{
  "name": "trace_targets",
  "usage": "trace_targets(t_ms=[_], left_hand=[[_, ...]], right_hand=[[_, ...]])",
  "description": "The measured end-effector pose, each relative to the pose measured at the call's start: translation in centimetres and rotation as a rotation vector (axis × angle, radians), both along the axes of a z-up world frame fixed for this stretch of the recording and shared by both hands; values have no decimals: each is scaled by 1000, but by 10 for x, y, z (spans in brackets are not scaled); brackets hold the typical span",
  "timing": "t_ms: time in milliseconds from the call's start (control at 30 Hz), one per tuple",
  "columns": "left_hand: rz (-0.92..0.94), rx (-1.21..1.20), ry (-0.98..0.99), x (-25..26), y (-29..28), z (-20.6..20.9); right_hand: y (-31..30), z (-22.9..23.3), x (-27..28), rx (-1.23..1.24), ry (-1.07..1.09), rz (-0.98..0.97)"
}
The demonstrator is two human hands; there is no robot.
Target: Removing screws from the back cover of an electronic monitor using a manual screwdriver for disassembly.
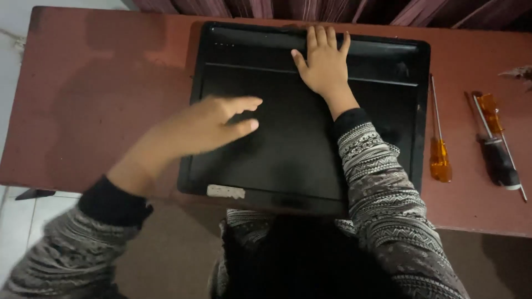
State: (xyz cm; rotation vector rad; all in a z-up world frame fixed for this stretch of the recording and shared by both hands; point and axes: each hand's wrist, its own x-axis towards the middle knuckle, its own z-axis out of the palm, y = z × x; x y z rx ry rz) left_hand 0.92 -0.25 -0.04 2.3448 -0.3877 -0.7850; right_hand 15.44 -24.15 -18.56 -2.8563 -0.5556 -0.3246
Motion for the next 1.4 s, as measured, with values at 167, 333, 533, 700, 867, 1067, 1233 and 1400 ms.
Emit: trace_targets(t_ms=[167, 333, 533, 700, 867, 1067, 1233, 1400], left_hand=[[-30, -177, -241, 67, -42, -49], [194, 152, -935, 164, -94, -180], [189, 328, -1075, 192, -98, -183], [327, 277, -1048, 198, -109, -194], [330, 214, -1015, 190, -108, -191], [107, 210, -864, 202, -85, -185], [201, 353, -984, 201, 28, -185], [317, 350, -805, 204, 47, -185]], right_hand=[[2, -4, 3, 0, -223, 15], [-2, -7, 34, -4, -316, -40], [1, -22, 50, -78, -180, -146], [3, -9, 53, -56, -79, -170], [2, -7, 46, -66, -25, -131], [-11, -17, 61, -67, -92, -69], [-110, -18, 71, -177, -33, -190], [-122, -21, 81, -129, 44, -218]])
